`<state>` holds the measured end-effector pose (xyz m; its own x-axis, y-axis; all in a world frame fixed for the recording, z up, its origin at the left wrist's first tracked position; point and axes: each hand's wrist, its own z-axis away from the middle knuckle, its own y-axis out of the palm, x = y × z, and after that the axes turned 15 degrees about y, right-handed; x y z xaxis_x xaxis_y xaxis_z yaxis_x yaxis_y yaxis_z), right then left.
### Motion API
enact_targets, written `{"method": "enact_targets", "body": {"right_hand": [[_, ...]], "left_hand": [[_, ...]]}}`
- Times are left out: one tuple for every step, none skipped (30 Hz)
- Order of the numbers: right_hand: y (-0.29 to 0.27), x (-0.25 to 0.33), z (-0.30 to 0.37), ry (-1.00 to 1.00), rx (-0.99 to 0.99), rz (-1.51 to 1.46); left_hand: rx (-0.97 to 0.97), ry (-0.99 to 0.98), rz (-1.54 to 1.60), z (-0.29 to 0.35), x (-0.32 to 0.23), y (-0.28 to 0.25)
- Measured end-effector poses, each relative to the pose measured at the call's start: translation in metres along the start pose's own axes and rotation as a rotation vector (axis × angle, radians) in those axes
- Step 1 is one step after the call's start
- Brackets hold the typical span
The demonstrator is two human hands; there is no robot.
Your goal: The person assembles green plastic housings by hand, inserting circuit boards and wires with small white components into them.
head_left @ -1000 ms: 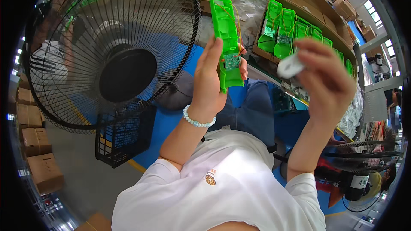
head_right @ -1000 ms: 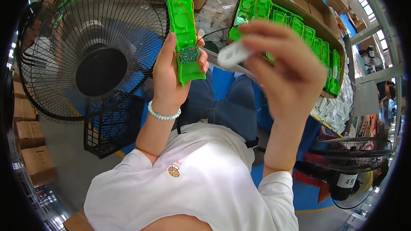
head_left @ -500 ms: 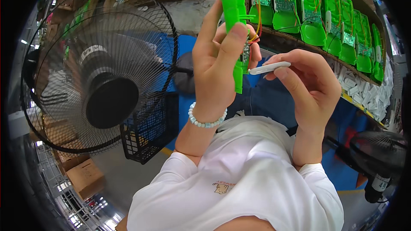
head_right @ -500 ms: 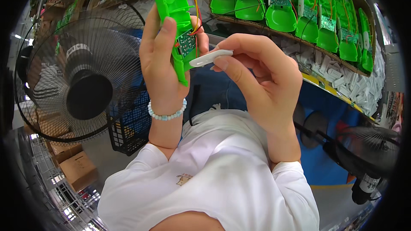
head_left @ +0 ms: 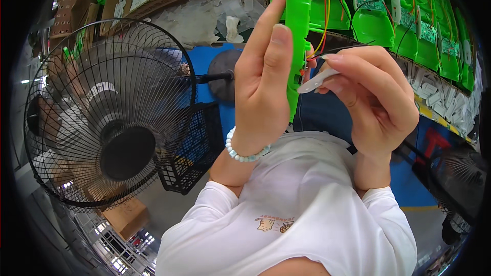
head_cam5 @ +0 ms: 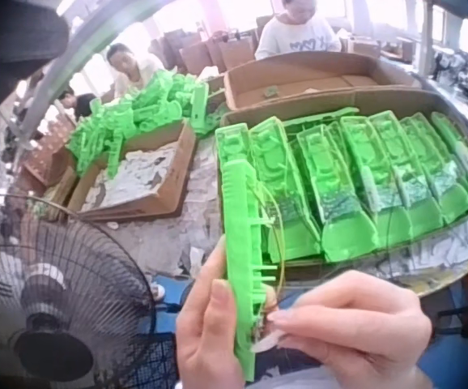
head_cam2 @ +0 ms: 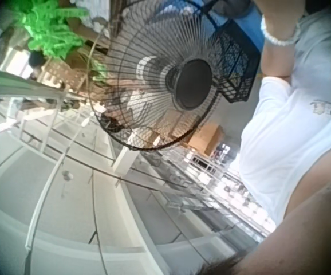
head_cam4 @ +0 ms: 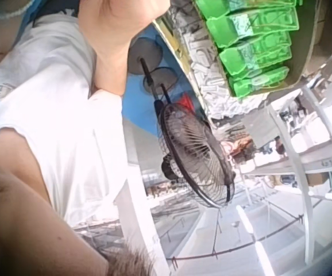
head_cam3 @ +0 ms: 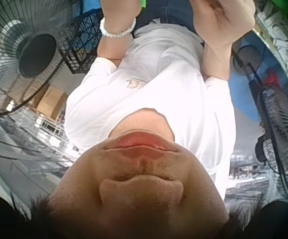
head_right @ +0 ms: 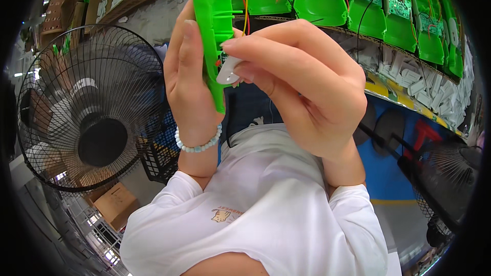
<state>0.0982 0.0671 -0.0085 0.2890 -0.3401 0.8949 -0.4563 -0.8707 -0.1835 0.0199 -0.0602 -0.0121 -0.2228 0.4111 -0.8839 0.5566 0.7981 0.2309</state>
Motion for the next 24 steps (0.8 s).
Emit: {"method": "enact_targets", "body": {"right_hand": [[-0.001,0.001,-0.002,-0.007,0.01,0.02],[-0.001,0.002,-0.003,-0.016,0.02,0.039],[0.0,0.004,-0.003,-0.014,0.02,0.039],[0.003,0.006,-0.002,0.105,-0.001,-0.02],[0.006,0.007,0.0,0.223,-0.021,-0.078],[0.007,0.007,0.0,0.222,-0.02,-0.079],[0.007,0.006,0.0,0.268,-0.034,-0.129],[0.007,0.006,0.001,0.313,-0.047,-0.178],[0.009,0.007,0.002,0.386,-0.06,-0.227],[0.008,0.008,0.002,0.383,-0.06,-0.227],[0.008,0.009,0.002,0.405,-0.041,-0.213],[0.007,0.01,0.002,0.427,-0.022,-0.198],[0.006,0.013,0.001,0.424,-0.026,-0.198],[0.006,0.018,-0.001,0.48,-0.009,-0.24],[0.005,0.021,-0.002,0.536,0.008,-0.283],[0.004,0.02,-0.001,0.536,-0.001,-0.283],[0.004,0.016,-0.002,0.541,0.022,-0.31],[0.003,0.014,-0.002,0.545,0.044,-0.337],[0.004,0.012,-0.001,0.561,0.042,-0.376],[0.004,0.012,-0.001,0.557,0.038,-0.375],[0.003,0.012,-0.001,0.538,0.039,-0.366],[0.003,0.012,-0.001,0.519,0.04,-0.357],[0.003,0.012,-0.001,0.516,0.037,-0.357],[0.002,0.011,-0.001,0.495,0.039,-0.357]], "left_hand": [[-0.021,0.019,-0.031,0.001,0.001,0.003],[-0.02,0.016,-0.031,0.002,0.0,0.005],[0.005,0.006,-0.078,0.004,0.0,0.006],[0.029,-0.002,-0.125,0.007,0.0,0.007],[-0.002,0.023,-0.091,0.009,0.001,0.009],[-0.003,0.023,-0.092,0.01,0.002,0.009],[-0.014,0.023,-0.097,0.01,0.003,0.009],[-0.026,0.023,-0.102,0.01,0.003,0.01],[-0.024,0.021,-0.102,0.011,0.003,0.01],[-0.033,0.04,-0.149,0.012,0.004,0.01],[-0.042,0.059,-0.196,0.013,0.004,0.01],[-0.041,0.062,-0.196,0.013,0.003,0.01],[-0.045,0.07,-0.211,0.013,0.002,0.011],[-0.05,0.078,-0.225,0.013,0.002,0.011],[-0.045,0.08,-0.224,0.012,0.002,0.012],[-0.062,0.102,-0.178,0.011,0.003,0.012],[-0.079,0.124,-0.131,0.01,0.003,0.012],[-0.071,0.122,-0.128,0.011,0.002,0.012],[-0.086,0.131,-0.181,0.011,0.005,0.011],[-0.101,0.14,-0.234,0.011,0.006,0.011],[-0.063,0.133,-0.294,0.01,0.005,0.012],[-0.06,0.136,-0.293,0.009,0.003,0.013],[-0.038,0.112,-0.246,0.008,0.001,0.015],[-0.017,0.088,-0.199,0.007,0.0,0.016]]}}
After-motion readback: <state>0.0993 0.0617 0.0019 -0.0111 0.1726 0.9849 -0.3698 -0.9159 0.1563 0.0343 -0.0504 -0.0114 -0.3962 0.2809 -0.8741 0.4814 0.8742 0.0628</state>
